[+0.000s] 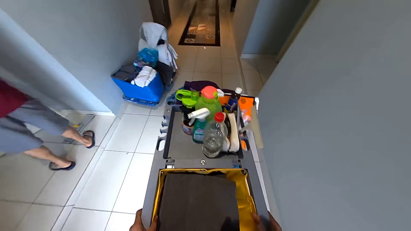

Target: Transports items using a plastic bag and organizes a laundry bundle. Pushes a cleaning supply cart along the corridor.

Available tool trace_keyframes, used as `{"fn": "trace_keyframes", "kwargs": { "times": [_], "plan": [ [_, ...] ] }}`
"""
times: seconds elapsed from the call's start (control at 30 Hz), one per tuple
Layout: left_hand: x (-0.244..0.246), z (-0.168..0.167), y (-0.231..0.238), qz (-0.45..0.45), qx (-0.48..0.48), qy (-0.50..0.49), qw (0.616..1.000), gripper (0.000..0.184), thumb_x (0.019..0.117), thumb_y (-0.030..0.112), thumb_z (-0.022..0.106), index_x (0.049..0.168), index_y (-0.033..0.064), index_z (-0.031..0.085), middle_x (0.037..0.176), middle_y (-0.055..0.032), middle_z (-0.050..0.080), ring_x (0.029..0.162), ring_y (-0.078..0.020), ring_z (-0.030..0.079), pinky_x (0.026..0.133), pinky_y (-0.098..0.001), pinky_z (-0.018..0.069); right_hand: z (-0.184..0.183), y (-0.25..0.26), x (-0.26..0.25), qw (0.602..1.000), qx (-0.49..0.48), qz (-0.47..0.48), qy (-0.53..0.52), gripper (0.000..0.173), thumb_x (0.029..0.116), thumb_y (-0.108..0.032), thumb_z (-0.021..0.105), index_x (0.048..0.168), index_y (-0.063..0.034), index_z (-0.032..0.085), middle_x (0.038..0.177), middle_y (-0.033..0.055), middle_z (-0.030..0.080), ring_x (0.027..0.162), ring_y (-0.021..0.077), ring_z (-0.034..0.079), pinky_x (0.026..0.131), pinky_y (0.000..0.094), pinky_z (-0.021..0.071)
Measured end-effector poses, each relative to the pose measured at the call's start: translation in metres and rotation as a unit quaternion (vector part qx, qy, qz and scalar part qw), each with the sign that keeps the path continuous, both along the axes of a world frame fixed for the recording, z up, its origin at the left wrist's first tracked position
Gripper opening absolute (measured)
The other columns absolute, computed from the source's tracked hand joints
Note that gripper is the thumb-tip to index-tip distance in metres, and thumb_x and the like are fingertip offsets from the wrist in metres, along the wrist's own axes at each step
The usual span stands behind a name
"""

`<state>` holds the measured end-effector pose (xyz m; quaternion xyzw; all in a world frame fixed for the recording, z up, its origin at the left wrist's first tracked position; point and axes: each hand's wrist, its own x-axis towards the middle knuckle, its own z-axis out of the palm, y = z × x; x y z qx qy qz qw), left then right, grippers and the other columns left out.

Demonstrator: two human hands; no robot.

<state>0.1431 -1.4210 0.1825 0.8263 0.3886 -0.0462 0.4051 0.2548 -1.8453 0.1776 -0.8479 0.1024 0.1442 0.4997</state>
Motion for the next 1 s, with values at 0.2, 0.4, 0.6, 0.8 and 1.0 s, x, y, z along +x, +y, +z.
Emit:
{"fn": "trace_keyframes", "kwargs": {
  "times": [0.2, 0.4, 0.6, 0.8, 1.0],
  "plan": [
    [0.068, -0.010, 0.028, 0.003, 0.008, -0.050, 0.999, 0.060, 0.0871, 0.020, 0.078, 0.138, 0.0005, 0.052, 0.110, -0.0222, 0.070, 0.101, -0.0318, 0.069, 0.089, -0.0554, 0.0554, -0.001, 0.024, 0.060, 0.999, -0.016, -0.026, 0.018, 0.048, 0.0939, -0.048, 0.065, 0.120, -0.0074, 0.067, 0.098, 0.0051, 0.074, 0.092, 0.0128, 0.071, 0.084, 0.0392, 0.0600],
    [0.159, -0.010, 0.056, -0.022, 0.032, -0.066, 0.997, 0.055, 0.0911, 0.024, 0.076, 0.136, 0.0017, 0.053, 0.110, -0.0216, 0.069, 0.101, -0.0305, 0.069, 0.089, -0.0555, 0.0545, 0.000, 0.050, 0.145, 0.998, -0.048, -0.022, 0.047, 0.055, 0.0947, -0.056, 0.062, 0.119, -0.0071, 0.064, 0.093, 0.0090, 0.070, 0.088, 0.0197, 0.069, 0.081, 0.0454, 0.0568],
    [0.265, -0.011, 0.084, -0.041, 0.031, -0.080, 0.995, 0.053, 0.0917, 0.020, 0.075, 0.136, 0.0000, 0.053, 0.116, -0.0226, 0.067, 0.106, -0.0295, 0.068, 0.092, -0.0539, 0.0536, -0.007, 0.071, 0.245, 0.999, -0.041, -0.017, 0.029, 0.057, 0.0945, -0.060, 0.059, 0.117, -0.0085, 0.064, 0.092, 0.0081, 0.069, 0.087, 0.0193, 0.069, 0.078, 0.0449, 0.0563],
    [0.382, -0.012, 0.110, -0.037, 0.028, -0.078, 0.996, 0.053, 0.0909, 0.021, 0.075, 0.136, 0.0017, 0.054, 0.114, -0.0194, 0.068, 0.104, -0.0265, 0.069, 0.092, -0.0515, 0.0547, -0.009, 0.098, 0.363, 0.999, -0.036, -0.027, 0.013, 0.054, 0.0951, -0.058, 0.061, 0.113, -0.0080, 0.066, 0.088, 0.0077, 0.068, 0.083, 0.0196, 0.068, 0.075, 0.0448, 0.0549],
    [0.513, -0.011, 0.136, -0.026, 0.056, -0.031, 0.998, 0.055, 0.0912, 0.032, 0.075, 0.136, 0.0074, 0.056, 0.110, -0.0199, 0.070, 0.102, -0.0349, 0.069, 0.089, -0.0616, 0.0537, -0.006, 0.125, 0.497, 0.998, -0.060, -0.005, 0.011, 0.052, 0.0984, -0.055, 0.060, 0.114, -0.0054, 0.065, 0.087, 0.0104, 0.068, 0.084, 0.0244, 0.069, 0.076, 0.0492, 0.0556]
  ]
}}
